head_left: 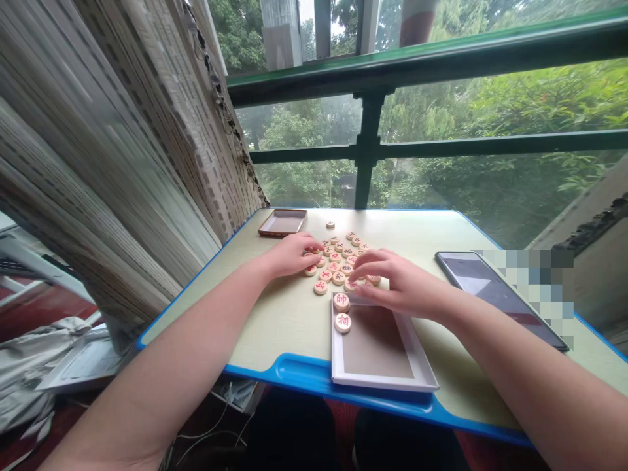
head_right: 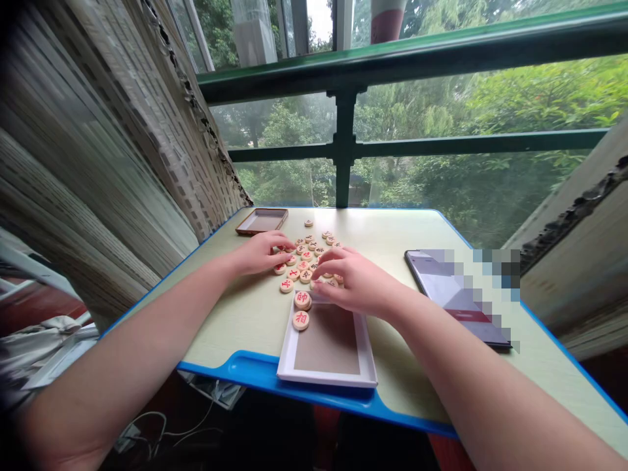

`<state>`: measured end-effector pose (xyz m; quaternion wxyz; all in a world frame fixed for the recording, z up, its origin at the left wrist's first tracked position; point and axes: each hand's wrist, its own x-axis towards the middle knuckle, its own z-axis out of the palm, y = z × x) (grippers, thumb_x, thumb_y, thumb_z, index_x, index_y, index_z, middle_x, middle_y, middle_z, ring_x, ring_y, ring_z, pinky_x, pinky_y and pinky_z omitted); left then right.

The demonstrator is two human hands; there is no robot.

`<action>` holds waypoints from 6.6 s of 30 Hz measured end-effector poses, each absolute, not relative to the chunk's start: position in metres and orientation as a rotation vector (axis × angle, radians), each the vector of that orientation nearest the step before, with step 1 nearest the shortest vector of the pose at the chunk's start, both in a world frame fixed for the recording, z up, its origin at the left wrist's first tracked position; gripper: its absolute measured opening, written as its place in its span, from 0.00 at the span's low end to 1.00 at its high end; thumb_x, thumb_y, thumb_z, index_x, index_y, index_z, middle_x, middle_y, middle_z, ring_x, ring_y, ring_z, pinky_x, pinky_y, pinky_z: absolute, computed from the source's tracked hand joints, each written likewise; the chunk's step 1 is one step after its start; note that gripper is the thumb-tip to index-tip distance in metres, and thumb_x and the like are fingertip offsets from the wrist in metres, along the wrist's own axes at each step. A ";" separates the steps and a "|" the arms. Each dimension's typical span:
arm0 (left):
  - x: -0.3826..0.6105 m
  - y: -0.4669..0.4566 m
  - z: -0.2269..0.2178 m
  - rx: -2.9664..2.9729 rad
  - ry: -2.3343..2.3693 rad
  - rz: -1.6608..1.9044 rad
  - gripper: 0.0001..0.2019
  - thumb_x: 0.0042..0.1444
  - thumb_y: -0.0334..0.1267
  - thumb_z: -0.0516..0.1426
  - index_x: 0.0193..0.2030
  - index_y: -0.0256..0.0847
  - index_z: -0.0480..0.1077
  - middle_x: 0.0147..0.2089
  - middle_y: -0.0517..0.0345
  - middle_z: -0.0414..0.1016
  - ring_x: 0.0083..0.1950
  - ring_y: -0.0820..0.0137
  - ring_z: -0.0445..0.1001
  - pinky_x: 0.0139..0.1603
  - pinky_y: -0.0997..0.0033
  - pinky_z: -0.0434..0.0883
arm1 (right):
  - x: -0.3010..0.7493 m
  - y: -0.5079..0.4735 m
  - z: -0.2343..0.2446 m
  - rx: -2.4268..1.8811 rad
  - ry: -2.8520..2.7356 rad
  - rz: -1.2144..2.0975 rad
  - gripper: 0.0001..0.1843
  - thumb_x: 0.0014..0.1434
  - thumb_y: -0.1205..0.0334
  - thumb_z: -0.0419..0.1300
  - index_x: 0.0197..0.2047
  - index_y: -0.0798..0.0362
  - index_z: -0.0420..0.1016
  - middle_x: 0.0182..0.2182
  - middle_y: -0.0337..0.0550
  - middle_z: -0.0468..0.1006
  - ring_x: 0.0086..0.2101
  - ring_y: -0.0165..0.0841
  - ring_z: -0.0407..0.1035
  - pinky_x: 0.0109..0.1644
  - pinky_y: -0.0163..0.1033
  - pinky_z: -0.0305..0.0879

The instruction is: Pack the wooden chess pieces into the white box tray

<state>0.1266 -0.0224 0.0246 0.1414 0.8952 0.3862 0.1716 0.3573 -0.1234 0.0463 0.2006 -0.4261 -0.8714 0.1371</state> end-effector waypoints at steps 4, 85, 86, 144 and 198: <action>0.126 -0.020 0.023 2.585 1.096 0.526 0.13 0.54 0.39 0.53 0.44 0.40 0.74 0.45 0.53 0.71 0.44 0.67 0.72 0.50 0.67 0.68 | 0.354 -0.124 0.049 -1.213 -2.458 0.457 0.11 0.57 0.60 0.55 0.38 0.52 0.78 0.36 0.46 0.76 0.38 0.35 0.69 0.43 0.39 0.64; 0.120 -0.012 0.024 2.528 1.235 0.696 0.16 0.48 0.44 0.56 0.40 0.37 0.75 0.37 0.54 0.78 0.36 0.68 0.73 0.38 0.71 0.69 | 0.329 -0.153 0.047 -1.144 -2.560 0.384 0.15 0.46 0.66 0.61 0.40 0.52 0.71 0.36 0.44 0.69 0.35 0.33 0.64 0.37 0.36 0.61; 0.120 -0.011 0.024 2.540 1.236 0.694 0.16 0.48 0.44 0.56 0.40 0.38 0.75 0.37 0.54 0.78 0.37 0.68 0.73 0.38 0.71 0.69 | 0.330 -0.153 0.049 -1.133 -2.554 0.405 0.15 0.46 0.66 0.60 0.40 0.52 0.71 0.36 0.44 0.69 0.35 0.33 0.63 0.37 0.36 0.61; 0.122 -0.016 0.032 2.695 1.220 0.642 0.14 0.54 0.40 0.51 0.38 0.38 0.76 0.38 0.52 0.77 0.38 0.66 0.72 0.41 0.68 0.67 | 0.367 -0.104 0.032 -1.596 -2.108 0.388 0.13 0.52 0.67 0.55 0.34 0.50 0.81 0.37 0.44 0.74 0.33 0.32 0.70 0.42 0.36 0.64; 0.158 -0.035 0.047 2.525 1.371 0.850 0.15 0.50 0.47 0.55 0.32 0.38 0.77 0.31 0.54 0.77 0.37 0.65 0.71 0.41 0.68 0.66 | 0.363 -0.112 0.034 -1.531 -2.262 0.244 0.11 0.55 0.60 0.54 0.30 0.52 0.76 0.24 0.41 0.76 0.24 0.28 0.62 0.27 0.33 0.49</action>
